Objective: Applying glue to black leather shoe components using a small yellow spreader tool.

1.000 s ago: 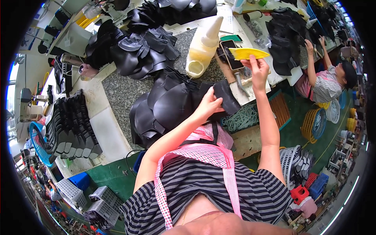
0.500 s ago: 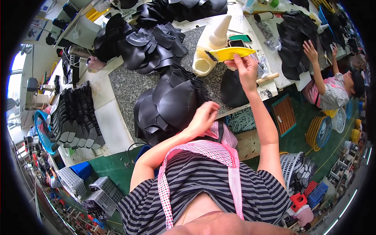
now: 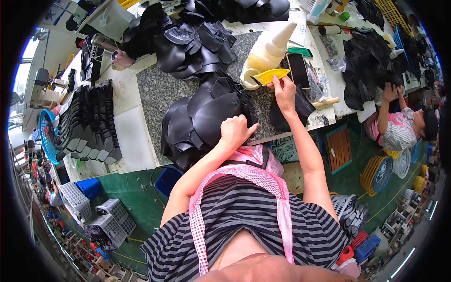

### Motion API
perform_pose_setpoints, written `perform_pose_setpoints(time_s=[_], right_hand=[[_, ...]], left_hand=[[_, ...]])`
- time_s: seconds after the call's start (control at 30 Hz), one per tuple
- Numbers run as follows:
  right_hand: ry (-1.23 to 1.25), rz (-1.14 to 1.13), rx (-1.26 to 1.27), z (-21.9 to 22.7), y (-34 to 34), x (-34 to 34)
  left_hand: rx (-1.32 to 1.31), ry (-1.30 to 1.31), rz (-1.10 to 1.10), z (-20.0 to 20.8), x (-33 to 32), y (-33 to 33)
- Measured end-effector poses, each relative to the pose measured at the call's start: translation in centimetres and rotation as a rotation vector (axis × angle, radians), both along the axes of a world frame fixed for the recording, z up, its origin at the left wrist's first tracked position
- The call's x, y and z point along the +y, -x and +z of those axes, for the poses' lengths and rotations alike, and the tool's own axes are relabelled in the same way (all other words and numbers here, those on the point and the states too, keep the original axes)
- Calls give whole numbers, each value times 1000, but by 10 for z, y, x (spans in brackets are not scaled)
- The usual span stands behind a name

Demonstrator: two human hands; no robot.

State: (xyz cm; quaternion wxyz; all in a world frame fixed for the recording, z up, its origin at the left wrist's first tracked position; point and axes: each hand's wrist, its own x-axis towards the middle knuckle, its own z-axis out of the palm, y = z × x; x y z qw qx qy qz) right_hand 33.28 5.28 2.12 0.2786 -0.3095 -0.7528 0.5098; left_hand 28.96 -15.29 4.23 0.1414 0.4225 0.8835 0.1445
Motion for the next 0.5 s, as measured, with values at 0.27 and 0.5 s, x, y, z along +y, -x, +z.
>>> perform_pose_setpoints(time_s=[0.27,0.5], right_hand=[[231,-148,44,-31,-14,8],[390,69,295,37,0,-72]], left_hand=[[-756,-481,429,18,-49,58],[-1216,-691,554,6,-47,75]])
